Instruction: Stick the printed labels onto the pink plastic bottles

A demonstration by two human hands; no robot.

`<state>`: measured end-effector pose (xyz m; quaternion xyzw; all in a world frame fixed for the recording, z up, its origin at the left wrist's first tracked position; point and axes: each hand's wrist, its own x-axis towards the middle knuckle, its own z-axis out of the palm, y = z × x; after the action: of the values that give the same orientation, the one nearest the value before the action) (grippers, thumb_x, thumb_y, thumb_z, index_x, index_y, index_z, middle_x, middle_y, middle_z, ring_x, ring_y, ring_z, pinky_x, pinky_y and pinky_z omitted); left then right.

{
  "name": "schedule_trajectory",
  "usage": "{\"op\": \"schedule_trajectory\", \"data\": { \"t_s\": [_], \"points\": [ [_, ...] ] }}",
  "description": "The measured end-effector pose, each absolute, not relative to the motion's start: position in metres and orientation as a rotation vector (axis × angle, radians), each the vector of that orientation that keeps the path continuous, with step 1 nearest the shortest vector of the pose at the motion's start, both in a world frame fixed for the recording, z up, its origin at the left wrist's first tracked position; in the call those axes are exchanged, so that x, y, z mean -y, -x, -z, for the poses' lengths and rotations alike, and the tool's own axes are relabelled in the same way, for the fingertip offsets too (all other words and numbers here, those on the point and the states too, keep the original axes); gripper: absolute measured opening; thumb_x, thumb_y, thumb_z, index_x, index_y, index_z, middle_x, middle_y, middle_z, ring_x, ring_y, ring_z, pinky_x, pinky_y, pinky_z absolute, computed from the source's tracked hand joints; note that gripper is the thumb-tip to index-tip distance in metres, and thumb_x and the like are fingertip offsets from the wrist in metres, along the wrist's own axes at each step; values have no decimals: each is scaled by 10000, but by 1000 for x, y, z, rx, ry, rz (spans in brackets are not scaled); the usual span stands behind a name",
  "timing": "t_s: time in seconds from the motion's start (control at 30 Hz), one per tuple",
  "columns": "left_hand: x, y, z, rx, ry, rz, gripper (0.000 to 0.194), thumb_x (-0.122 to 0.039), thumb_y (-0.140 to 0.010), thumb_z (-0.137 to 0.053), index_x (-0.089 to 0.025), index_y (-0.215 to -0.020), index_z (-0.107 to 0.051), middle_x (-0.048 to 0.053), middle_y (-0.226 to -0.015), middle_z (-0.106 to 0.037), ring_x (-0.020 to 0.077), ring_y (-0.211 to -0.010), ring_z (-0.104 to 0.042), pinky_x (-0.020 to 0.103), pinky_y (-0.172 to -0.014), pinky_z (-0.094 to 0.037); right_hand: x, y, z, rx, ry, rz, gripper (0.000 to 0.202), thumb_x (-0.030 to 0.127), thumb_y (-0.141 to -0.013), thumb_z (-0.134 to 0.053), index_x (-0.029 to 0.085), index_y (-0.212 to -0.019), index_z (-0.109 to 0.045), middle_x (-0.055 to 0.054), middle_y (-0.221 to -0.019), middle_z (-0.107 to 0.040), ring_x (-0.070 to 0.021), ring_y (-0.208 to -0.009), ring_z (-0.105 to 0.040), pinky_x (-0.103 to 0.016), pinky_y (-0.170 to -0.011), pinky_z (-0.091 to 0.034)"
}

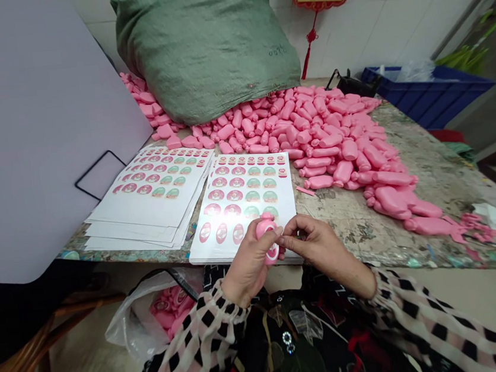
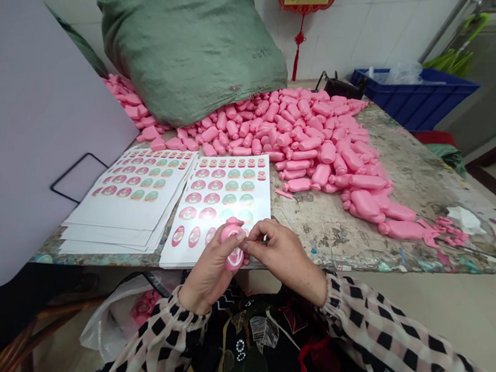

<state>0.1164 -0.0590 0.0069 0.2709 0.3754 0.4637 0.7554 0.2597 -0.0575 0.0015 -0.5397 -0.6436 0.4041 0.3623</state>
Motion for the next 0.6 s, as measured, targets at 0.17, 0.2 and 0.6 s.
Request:
{"op": "schedule_trajectory", "data": {
  "t_s": [0.17,0.2,0.6],
  "points": [
    [59,-114,-6,-880,-701,-981,324,-388,-744,-625,-206,-977,-495,-28,-800,-519,85,-583,-534,203,-467,-436,57,-260,-3,1651,1416,-1099,182,372,-745,-627,199,-711,-580,10,-685,-628,-136,-660,-562,-248,-614,-419],
    [59,-113,-6,-896,-721,-971,339,-402,-745,-619,-208,-995,-496,-23,-820,-526,88,-583,-542,204,-457,-439,57,-260,-3,1652,1420,-1111,195,383,-747,-623,195,-714,-581,10,-682,-627,-131,-644,-556,-242,-599,-412],
    [57,-102,-5,-996,-938,-1186,313,-410,-828,-520,-218,-1068,-459,-21,-779,-541,67,-526,-517,182,-439,-390,52,-275,-10,1725,1558,-792,210,398,-793,-567,198,-727,-575,17,-666,-582,-121,-611,-492,-241,-565,-352]
  ]
}}
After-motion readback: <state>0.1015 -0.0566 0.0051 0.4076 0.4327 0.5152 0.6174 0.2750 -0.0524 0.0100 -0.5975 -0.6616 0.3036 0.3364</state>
